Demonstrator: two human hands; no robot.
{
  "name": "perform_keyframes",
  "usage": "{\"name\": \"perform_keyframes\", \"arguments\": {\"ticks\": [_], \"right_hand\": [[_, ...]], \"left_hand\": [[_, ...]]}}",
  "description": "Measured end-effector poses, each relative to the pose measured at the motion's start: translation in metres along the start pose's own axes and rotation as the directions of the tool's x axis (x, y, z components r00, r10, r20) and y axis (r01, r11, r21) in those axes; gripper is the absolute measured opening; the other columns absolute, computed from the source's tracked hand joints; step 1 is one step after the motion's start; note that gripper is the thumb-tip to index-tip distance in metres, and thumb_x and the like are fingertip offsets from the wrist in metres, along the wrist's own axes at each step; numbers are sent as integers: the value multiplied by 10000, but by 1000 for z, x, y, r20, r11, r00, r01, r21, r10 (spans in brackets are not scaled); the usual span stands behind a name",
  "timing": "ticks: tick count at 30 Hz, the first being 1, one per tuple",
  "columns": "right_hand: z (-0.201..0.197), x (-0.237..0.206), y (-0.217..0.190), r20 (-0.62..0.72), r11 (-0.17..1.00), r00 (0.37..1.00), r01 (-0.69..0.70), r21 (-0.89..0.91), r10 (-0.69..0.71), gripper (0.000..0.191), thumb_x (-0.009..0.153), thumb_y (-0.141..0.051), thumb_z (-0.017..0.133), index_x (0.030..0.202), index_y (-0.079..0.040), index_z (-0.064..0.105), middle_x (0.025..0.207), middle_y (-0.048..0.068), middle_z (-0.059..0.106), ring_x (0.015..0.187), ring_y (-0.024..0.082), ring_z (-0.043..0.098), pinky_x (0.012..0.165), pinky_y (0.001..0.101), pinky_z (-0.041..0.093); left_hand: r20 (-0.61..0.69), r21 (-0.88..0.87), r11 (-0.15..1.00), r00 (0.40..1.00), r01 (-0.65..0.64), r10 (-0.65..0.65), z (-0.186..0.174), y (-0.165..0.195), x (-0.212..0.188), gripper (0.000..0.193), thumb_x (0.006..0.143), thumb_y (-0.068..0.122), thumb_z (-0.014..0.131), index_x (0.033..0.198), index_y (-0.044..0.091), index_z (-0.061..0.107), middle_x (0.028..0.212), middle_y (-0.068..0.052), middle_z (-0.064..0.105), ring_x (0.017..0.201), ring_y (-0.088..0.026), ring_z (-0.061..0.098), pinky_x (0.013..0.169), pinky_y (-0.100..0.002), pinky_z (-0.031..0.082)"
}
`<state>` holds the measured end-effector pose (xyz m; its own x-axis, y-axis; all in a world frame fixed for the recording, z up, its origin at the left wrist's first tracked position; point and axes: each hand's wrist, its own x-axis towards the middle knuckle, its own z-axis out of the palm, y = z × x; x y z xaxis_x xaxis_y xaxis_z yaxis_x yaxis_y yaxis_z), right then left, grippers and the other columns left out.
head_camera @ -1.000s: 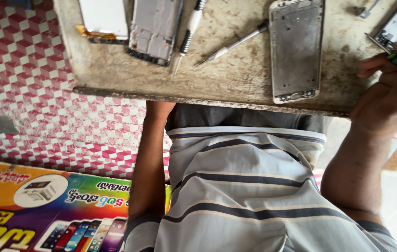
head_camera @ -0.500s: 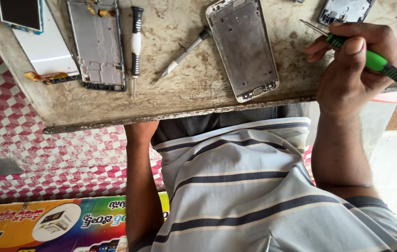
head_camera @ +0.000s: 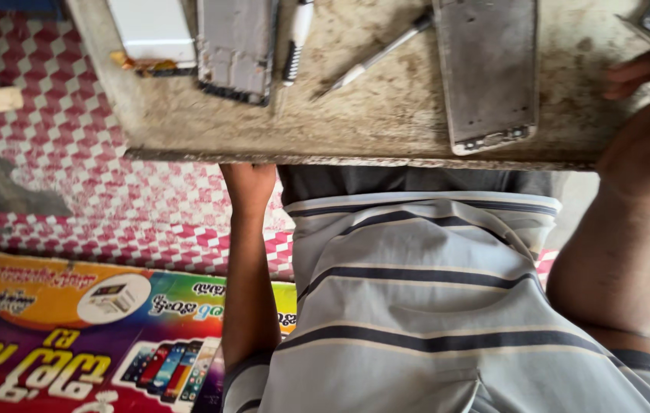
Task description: The person uses a screwdriver to remove and reinsert screws from a disassembled mobile phone on a workbench. They repeatedly adjust the phone's position and handle small components while working on the device.
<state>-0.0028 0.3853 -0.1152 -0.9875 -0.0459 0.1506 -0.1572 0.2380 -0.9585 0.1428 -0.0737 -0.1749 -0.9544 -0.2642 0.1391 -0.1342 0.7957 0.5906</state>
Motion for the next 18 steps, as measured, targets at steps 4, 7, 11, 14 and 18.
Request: {"name": "perform_keyframes", "arguments": {"ticks": [4,7,11,14,18], "right_hand": [[4,5,-1,46,999,998,-44,-30,45,463,1253,-423,468,1217,25,579,1045,182,629,844,281,650,742,352,533],[8,11,-8,65,998,996,-55,-38,57,473,1252,-438,439,1215,12,581,1044,177,625,863,274,643,754,343,521],[11,17,-12,80,997,995,-64,-36,67,490,1251,-458,401,1212,-5,584,1043,171,620,888,264,634,769,331,504],[11,21,-13,86,999,996,-32,-35,35,480,1240,-462,380,1157,-27,566,1003,159,596,887,272,630,782,337,505],[16,36,-18,105,998,993,52,27,-55,453,1235,-431,376,1076,-29,513,960,179,571,838,307,631,775,363,526]], "left_hand": [[-12,25,995,995,101,-101,-21,-7,5,195,873,28,709,1058,-30,693,1046,-235,714,1001,-485,645,894,-524,506],[24,23,965,965,259,-260,-39,-4,12,122,887,14,691,1005,-13,694,971,-213,717,928,-456,672,826,-490,529],[54,34,963,962,266,-268,-49,-2,18,76,885,27,724,945,-6,691,911,-216,712,842,-449,668,753,-480,518],[11,-102,975,981,195,-195,-35,-8,21,190,882,-8,677,1071,-30,682,1012,-229,718,916,-423,675,804,-449,543],[344,-462,534,698,708,-628,0,-16,29,391,973,329,588,1245,50,626,1172,-163,720,1022,-294,692,853,-443,537]]}}
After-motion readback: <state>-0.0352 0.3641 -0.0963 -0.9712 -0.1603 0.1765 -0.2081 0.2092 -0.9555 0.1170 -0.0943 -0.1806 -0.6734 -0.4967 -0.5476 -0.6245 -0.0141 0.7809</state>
